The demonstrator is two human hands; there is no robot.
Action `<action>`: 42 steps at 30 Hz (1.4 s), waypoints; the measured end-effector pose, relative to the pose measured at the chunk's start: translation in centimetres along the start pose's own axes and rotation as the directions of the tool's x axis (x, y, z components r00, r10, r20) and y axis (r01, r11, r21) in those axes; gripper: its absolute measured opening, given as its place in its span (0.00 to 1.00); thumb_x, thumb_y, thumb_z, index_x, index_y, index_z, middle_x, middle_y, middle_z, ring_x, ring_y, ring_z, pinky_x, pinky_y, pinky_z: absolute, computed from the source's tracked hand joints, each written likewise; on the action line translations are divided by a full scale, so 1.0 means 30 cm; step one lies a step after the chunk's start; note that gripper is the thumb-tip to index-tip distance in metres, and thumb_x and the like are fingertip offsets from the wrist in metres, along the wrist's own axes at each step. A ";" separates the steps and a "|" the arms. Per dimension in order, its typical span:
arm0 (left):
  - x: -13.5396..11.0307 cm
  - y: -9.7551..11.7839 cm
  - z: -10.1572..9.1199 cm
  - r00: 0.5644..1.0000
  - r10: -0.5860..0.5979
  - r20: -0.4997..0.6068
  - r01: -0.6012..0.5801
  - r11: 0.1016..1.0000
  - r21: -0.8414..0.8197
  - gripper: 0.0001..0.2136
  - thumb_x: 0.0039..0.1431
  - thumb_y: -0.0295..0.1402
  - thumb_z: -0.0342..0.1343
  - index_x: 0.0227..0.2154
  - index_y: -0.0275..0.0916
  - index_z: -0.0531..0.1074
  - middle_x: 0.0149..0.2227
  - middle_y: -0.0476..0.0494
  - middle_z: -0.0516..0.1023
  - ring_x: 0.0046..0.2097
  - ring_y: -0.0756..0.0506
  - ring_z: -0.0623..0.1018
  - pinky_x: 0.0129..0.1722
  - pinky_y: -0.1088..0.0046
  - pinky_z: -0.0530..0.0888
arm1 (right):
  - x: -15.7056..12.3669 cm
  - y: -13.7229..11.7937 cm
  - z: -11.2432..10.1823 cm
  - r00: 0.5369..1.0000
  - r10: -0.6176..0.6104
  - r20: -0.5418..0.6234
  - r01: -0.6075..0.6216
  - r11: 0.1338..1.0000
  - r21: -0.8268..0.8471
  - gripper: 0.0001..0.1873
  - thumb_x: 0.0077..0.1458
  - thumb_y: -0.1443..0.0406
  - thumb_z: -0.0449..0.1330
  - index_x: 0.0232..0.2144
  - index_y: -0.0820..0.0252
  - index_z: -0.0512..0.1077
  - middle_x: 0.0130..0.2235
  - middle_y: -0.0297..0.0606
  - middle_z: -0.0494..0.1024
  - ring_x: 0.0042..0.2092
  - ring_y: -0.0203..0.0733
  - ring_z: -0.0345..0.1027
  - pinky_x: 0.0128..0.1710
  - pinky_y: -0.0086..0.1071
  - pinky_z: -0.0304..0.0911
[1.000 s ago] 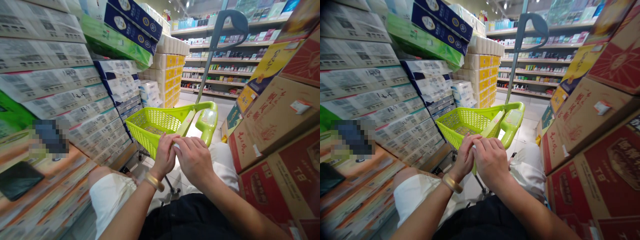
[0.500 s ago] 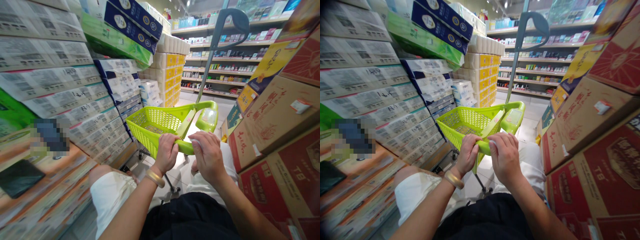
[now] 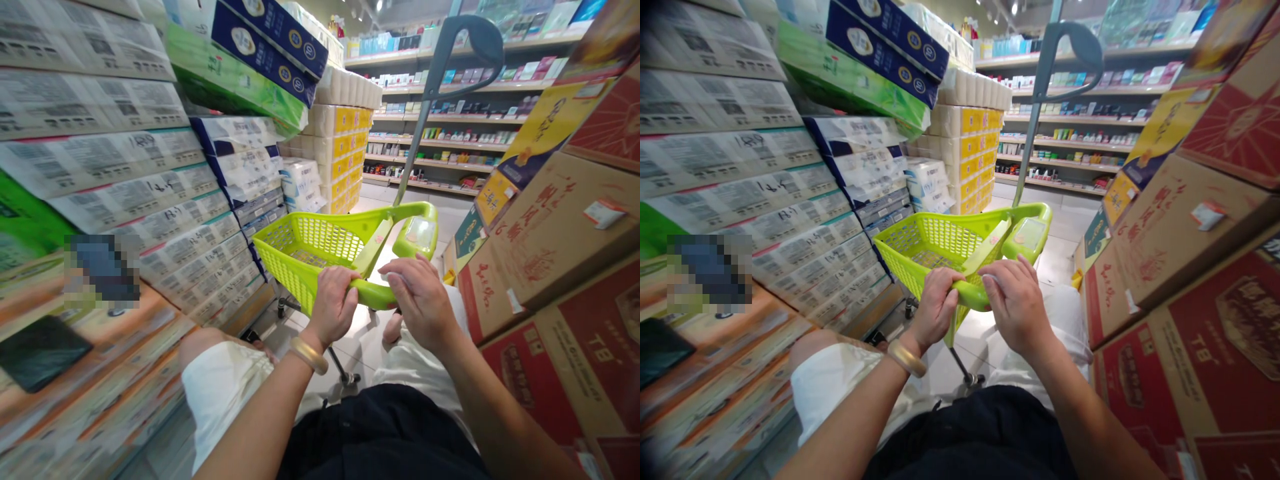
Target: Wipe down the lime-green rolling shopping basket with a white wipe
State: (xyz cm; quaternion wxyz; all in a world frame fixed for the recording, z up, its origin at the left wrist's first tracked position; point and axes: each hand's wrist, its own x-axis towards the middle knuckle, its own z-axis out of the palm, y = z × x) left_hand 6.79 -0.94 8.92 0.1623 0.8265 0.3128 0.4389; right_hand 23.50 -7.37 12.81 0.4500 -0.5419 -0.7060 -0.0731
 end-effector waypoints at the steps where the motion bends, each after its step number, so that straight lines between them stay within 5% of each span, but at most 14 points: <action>1: -0.002 0.000 0.000 1.000 0.000 -0.005 0.000 1.000 -0.001 0.11 0.64 0.36 0.41 0.38 0.42 0.68 0.37 0.43 0.73 0.44 0.42 0.70 0.50 0.60 0.65 | -0.004 -0.009 0.004 1.000 -0.004 -0.005 0.004 1.000 -0.005 0.13 0.67 0.63 0.49 0.37 0.55 0.74 0.39 0.36 0.80 0.46 0.42 0.72 0.61 0.42 0.53; 9: -0.024 -0.004 -0.030 1.000 -0.003 -0.006 0.003 0.999 0.037 0.12 0.64 0.36 0.39 0.38 0.42 0.67 0.37 0.43 0.72 0.44 0.42 0.70 0.49 0.61 0.66 | -0.022 -0.051 0.014 0.991 -0.129 0.046 0.129 0.992 0.018 0.12 0.66 0.64 0.50 0.38 0.55 0.74 0.39 0.36 0.80 0.44 0.41 0.71 0.59 0.41 0.55; 15: -0.026 -0.005 -0.040 1.000 -0.018 -0.020 0.018 1.000 -0.004 0.10 0.63 0.36 0.40 0.36 0.42 0.67 0.37 0.43 0.73 0.43 0.42 0.69 0.49 0.60 0.65 | 0.023 0.027 0.009 1.000 -0.024 -0.006 0.025 0.998 0.055 0.13 0.66 0.63 0.49 0.36 0.55 0.74 0.38 0.37 0.80 0.45 0.44 0.72 0.59 0.43 0.55; 23: -0.033 -0.004 -0.039 0.999 -0.018 -0.043 0.017 1.000 -0.020 0.11 0.64 0.37 0.40 0.36 0.42 0.67 0.36 0.44 0.72 0.42 0.42 0.69 0.47 0.60 0.66 | -0.011 -0.051 0.005 0.990 -0.101 0.096 0.095 0.993 0.070 0.11 0.66 0.65 0.50 0.37 0.54 0.73 0.38 0.34 0.79 0.42 0.41 0.71 0.61 0.42 0.52; 31: -0.029 -0.006 -0.047 1.000 -0.001 -0.027 0.000 1.000 -0.023 0.11 0.63 0.37 0.40 0.36 0.42 0.67 0.36 0.44 0.72 0.42 0.42 0.69 0.47 0.60 0.66 | 0.061 0.045 -0.024 0.972 -0.118 0.201 0.107 0.992 0.065 0.14 0.66 0.64 0.49 0.33 0.55 0.73 0.36 0.33 0.80 0.42 0.40 0.73 0.64 0.43 0.46; 42: -0.041 -0.023 -0.038 0.998 0.019 -0.066 -0.021 0.999 -0.029 0.11 0.63 0.37 0.40 0.34 0.42 0.67 0.34 0.45 0.71 0.41 0.43 0.69 0.45 0.60 0.65 | 0.023 -0.040 -0.024 0.962 -0.156 0.223 0.133 0.984 0.115 0.12 0.66 0.65 0.50 0.34 0.56 0.72 0.33 0.33 0.77 0.38 0.39 0.70 0.60 0.41 0.52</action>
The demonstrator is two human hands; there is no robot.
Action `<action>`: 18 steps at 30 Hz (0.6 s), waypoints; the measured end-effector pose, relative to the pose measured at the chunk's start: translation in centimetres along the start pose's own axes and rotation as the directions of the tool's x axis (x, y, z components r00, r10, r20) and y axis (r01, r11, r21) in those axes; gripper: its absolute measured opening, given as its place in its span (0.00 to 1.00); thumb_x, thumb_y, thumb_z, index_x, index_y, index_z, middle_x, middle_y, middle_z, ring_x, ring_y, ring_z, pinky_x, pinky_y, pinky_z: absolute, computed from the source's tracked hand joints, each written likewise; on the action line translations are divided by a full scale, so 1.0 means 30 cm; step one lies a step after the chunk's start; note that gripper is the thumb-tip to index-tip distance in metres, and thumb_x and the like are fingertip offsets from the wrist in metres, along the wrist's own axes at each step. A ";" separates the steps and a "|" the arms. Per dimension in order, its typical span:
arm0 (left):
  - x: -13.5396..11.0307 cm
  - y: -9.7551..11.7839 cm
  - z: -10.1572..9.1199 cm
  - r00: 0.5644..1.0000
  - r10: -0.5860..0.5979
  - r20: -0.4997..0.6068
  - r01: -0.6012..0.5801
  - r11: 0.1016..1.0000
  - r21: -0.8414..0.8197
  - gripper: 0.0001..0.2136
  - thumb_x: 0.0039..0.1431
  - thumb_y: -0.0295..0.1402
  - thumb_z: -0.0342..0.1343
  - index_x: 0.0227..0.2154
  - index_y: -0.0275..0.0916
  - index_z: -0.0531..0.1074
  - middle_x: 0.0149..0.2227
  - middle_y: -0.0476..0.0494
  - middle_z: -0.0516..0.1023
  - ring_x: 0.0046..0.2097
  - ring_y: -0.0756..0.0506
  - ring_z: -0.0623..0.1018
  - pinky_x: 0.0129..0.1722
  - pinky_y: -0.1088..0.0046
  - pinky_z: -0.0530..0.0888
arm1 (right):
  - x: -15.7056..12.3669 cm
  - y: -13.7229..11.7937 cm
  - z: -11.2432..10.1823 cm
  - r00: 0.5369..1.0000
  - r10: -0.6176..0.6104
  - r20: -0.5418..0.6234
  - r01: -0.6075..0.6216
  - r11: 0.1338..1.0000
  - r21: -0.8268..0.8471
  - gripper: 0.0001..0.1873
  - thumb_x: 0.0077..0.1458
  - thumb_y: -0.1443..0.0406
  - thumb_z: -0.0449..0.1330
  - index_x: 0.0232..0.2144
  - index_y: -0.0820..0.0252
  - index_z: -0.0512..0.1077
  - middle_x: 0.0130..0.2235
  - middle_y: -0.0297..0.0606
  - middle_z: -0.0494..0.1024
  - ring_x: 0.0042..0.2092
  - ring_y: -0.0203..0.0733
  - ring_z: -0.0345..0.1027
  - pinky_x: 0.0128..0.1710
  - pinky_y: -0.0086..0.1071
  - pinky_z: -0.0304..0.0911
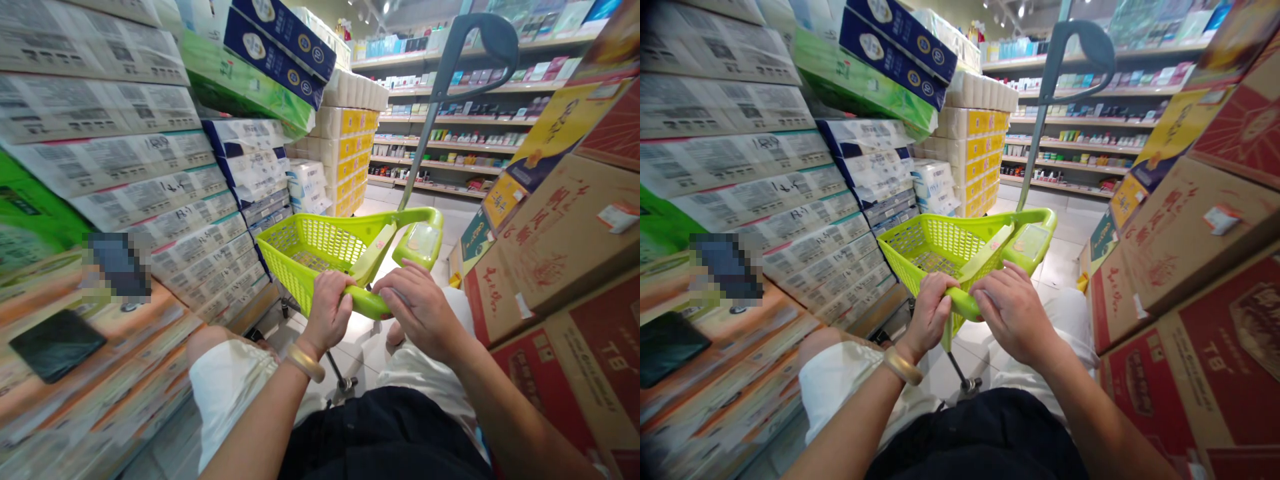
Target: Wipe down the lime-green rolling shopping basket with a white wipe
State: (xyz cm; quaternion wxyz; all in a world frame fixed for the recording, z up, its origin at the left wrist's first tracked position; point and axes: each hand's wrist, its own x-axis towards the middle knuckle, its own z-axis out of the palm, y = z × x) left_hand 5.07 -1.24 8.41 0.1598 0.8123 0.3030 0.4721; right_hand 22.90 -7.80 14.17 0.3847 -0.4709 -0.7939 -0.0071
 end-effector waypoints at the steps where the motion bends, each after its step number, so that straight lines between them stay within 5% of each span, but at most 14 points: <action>1: 0.001 0.001 -0.001 1.000 -0.003 0.002 0.003 1.000 0.002 0.11 0.63 0.37 0.40 0.34 0.42 0.67 0.34 0.45 0.71 0.41 0.43 0.69 0.46 0.60 0.65 | 0.002 0.001 0.002 1.000 -0.002 -0.005 0.002 1.000 -0.010 0.12 0.66 0.65 0.50 0.33 0.56 0.72 0.33 0.33 0.77 0.38 0.40 0.69 0.59 0.41 0.53; 8: 0.004 0.018 -0.013 0.999 -0.046 0.017 0.046 0.999 0.001 0.11 0.62 0.37 0.40 0.35 0.42 0.67 0.35 0.44 0.72 0.41 0.42 0.69 0.47 0.59 0.66 | 0.010 -0.035 0.033 1.000 0.019 -0.003 -0.020 0.985 -0.172 0.15 0.67 0.64 0.48 0.38 0.59 0.75 0.33 0.38 0.77 0.39 0.45 0.67 0.46 0.39 0.57; 18: -0.002 0.037 -0.014 0.998 -0.061 0.025 0.062 0.997 -0.039 0.10 0.61 0.37 0.41 0.33 0.42 0.66 0.33 0.45 0.70 0.40 0.42 0.68 0.45 0.60 0.65 | -0.013 -0.085 0.033 0.999 0.029 -0.030 -0.036 0.966 -0.258 0.16 0.67 0.64 0.47 0.40 0.59 0.76 0.33 0.39 0.76 0.37 0.45 0.65 0.43 0.39 0.54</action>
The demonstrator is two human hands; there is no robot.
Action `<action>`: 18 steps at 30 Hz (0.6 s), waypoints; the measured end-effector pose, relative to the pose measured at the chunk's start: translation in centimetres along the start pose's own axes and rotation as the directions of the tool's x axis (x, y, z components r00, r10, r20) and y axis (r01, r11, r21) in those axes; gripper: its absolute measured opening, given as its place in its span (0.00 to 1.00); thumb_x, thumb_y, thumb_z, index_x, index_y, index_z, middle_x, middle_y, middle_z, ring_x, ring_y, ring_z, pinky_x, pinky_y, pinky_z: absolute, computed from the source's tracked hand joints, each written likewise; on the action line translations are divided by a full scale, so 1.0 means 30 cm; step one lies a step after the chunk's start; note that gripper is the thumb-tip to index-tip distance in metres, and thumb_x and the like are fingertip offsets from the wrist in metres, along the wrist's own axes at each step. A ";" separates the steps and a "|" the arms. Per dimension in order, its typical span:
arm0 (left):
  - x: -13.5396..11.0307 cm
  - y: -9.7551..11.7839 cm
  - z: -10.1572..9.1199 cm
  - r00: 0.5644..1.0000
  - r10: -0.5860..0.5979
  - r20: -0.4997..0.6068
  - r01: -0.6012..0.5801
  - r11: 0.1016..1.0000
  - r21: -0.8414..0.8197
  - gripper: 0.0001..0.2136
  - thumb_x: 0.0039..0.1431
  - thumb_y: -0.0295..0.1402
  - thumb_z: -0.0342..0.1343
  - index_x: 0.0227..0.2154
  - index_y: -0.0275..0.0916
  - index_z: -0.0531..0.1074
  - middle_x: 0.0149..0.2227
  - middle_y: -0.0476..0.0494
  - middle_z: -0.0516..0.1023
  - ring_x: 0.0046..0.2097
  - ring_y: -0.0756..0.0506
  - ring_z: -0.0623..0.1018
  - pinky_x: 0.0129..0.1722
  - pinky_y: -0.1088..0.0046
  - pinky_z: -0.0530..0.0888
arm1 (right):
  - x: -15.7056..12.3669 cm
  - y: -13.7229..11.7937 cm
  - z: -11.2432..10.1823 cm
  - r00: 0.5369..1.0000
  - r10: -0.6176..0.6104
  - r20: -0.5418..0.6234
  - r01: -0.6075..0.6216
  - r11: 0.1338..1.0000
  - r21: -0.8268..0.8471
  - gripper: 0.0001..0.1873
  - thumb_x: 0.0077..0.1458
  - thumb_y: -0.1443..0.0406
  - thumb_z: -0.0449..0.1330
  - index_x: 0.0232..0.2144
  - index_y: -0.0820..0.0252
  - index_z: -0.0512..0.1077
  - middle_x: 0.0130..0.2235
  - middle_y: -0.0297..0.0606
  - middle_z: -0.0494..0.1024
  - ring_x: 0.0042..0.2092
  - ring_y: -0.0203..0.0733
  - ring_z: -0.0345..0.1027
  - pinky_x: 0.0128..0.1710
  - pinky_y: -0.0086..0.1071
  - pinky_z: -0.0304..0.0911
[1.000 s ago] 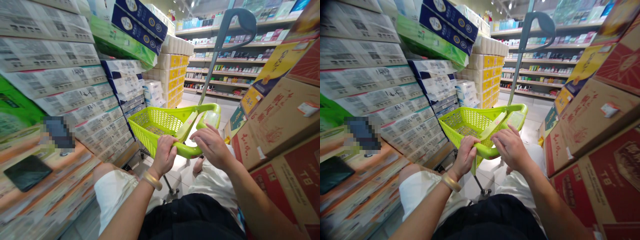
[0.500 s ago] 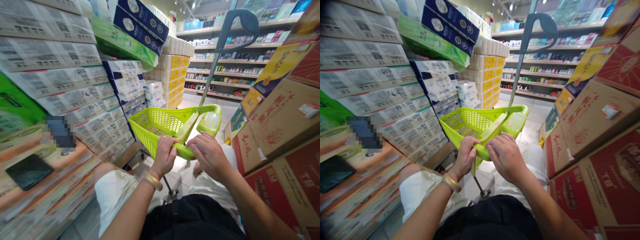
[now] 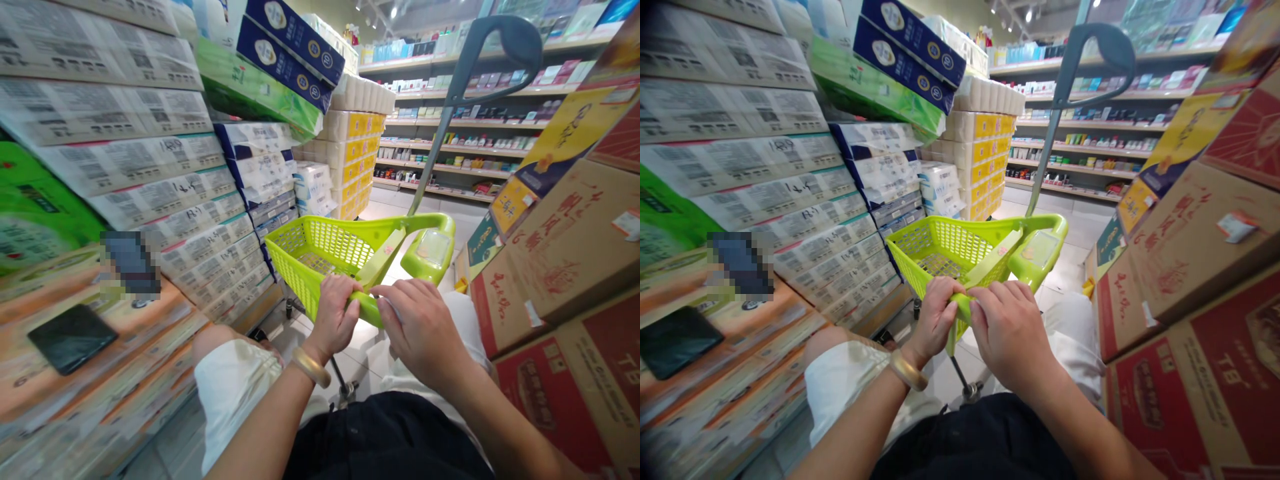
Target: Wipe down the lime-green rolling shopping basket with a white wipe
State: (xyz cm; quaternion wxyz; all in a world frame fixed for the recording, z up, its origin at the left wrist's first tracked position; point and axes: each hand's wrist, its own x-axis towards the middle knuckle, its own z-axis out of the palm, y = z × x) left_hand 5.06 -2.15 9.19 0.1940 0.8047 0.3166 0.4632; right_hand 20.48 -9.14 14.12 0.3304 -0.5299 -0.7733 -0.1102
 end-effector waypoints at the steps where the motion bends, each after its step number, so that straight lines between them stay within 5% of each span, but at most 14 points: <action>1: -0.002 0.003 -0.001 1.000 -0.004 0.002 0.004 1.000 -0.002 0.10 0.61 0.38 0.41 0.33 0.42 0.66 0.32 0.45 0.70 0.39 0.42 0.68 0.45 0.60 0.65 | -0.003 -0.005 -0.002 1.000 0.002 -0.001 -0.003 1.000 -0.004 0.16 0.67 0.64 0.47 0.40 0.59 0.76 0.33 0.39 0.76 0.37 0.45 0.65 0.42 0.39 0.54; 18: 0.019 -0.063 -0.056 0.999 -0.036 -0.027 0.035 0.999 -0.038 0.15 0.63 0.41 0.40 0.28 0.42 0.67 0.31 0.44 0.72 0.39 0.43 0.71 0.44 0.62 0.68 | 0.030 -0.089 0.038 0.999 0.009 0.037 -0.008 1.000 -0.028 0.16 0.67 0.63 0.49 0.45 0.59 0.75 0.35 0.41 0.77 0.38 0.47 0.67 0.43 0.40 0.54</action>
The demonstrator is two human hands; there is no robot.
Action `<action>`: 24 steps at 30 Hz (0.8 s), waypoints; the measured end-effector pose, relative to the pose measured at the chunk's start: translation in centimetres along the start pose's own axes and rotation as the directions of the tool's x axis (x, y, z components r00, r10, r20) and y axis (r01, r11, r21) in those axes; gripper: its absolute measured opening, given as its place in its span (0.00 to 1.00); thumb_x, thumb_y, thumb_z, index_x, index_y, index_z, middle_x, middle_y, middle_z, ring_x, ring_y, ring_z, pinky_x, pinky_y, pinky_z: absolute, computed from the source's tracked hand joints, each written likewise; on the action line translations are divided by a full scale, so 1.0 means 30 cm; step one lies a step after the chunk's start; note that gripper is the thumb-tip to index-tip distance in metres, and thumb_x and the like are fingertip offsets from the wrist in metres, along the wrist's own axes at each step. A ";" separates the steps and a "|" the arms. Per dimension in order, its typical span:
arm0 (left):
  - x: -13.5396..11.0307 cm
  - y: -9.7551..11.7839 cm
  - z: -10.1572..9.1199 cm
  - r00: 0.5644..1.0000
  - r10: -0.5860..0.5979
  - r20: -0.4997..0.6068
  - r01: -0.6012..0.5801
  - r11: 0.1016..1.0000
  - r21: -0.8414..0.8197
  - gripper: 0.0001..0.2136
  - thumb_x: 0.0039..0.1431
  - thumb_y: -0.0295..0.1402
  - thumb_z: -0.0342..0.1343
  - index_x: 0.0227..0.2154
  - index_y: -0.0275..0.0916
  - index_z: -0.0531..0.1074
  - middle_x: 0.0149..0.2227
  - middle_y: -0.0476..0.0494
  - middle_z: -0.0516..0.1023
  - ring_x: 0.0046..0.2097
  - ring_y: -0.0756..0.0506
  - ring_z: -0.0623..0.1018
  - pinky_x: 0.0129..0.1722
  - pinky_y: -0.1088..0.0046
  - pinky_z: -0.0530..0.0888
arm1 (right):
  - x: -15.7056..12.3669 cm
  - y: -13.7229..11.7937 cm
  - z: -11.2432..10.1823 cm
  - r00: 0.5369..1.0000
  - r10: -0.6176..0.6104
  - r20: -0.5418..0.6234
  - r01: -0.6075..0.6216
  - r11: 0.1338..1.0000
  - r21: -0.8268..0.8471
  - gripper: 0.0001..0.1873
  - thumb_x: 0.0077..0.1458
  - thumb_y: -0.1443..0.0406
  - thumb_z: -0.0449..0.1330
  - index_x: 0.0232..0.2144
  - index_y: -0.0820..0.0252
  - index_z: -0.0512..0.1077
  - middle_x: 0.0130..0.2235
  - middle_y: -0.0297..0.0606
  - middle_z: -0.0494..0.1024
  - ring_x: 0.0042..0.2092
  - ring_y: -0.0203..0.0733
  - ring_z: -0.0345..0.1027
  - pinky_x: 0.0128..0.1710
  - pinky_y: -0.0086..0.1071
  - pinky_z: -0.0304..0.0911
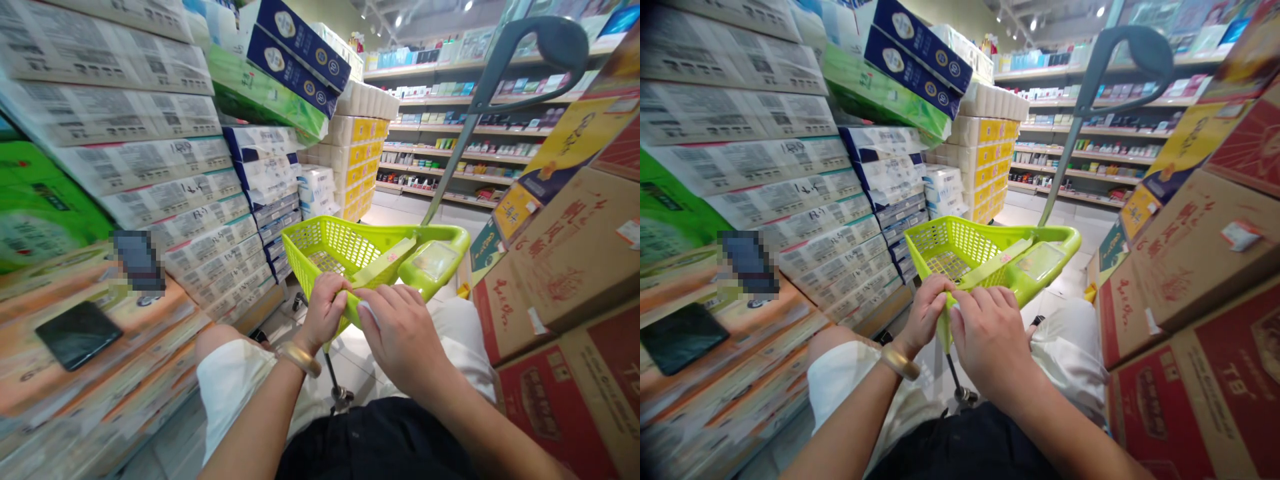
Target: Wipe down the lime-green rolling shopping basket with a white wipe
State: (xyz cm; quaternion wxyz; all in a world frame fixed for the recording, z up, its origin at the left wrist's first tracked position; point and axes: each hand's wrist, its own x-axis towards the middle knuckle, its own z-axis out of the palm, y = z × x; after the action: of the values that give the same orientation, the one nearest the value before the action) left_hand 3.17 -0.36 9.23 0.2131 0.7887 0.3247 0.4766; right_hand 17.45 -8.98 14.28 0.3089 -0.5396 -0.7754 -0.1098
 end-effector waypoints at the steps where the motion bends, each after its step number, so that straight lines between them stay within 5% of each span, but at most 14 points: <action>1: 0.004 -0.006 -0.007 1.000 -0.003 -0.001 0.003 1.000 -0.004 0.15 0.63 0.41 0.40 0.28 0.42 0.67 0.31 0.45 0.72 0.38 0.43 0.71 0.44 0.62 0.68 | 0.007 -0.001 0.001 1.000 -0.003 0.018 0.003 1.000 0.021 0.16 0.67 0.63 0.49 0.45 0.59 0.75 0.36 0.41 0.78 0.39 0.46 0.67 0.44 0.40 0.54; 11: 0.045 -0.063 -0.105 0.995 -0.093 0.022 0.094 0.994 -0.049 0.17 0.64 0.41 0.40 0.25 0.41 0.67 0.31 0.45 0.73 0.39 0.44 0.73 0.46 0.62 0.71 | 0.081 0.113 -0.002 0.990 -0.025 0.138 0.014 0.997 0.082 0.15 0.69 0.64 0.46 0.40 0.55 0.73 0.41 0.36 0.81 0.46 0.43 0.71 0.58 0.45 0.43; 16: 0.049 0.036 -0.129 0.997 -0.057 -0.043 0.059 0.997 0.042 0.14 0.64 0.39 0.45 0.41 0.41 0.73 0.45 0.42 0.78 0.50 0.42 0.75 0.57 0.58 0.68 | 0.104 0.098 0.037 0.995 -0.037 0.095 0.033 0.998 0.045 0.15 0.68 0.65 0.47 0.38 0.55 0.73 0.40 0.38 0.81 0.45 0.44 0.70 0.58 0.45 0.43; 19: 0.049 0.118 -0.102 0.999 -0.038 -0.028 0.040 0.996 0.077 0.17 0.66 0.37 0.43 0.55 0.41 0.67 0.47 0.42 0.78 0.49 0.44 0.77 0.52 0.63 0.72 | 0.121 0.070 0.053 0.994 -0.034 0.102 0.032 0.999 0.026 0.14 0.67 0.65 0.48 0.38 0.57 0.73 0.39 0.39 0.80 0.44 0.45 0.69 0.57 0.45 0.44; 24: 0.054 0.131 -0.067 0.999 -0.001 0.034 -0.011 0.935 0.353 0.18 0.69 0.36 0.39 0.54 0.37 0.68 0.49 0.38 0.79 0.47 0.41 0.78 0.48 0.62 0.72 | 0.129 0.094 0.051 0.997 -0.021 0.074 0.019 1.000 0.023 0.13 0.67 0.66 0.48 0.40 0.55 0.73 0.41 0.38 0.79 0.47 0.46 0.69 0.58 0.45 0.42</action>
State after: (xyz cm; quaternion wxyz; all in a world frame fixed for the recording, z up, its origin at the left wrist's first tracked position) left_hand 3.14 -1.89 13.66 0.0723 0.8229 0.3995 0.3976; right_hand 18.58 -4.12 14.94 0.2848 -0.5322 -0.7928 -0.0843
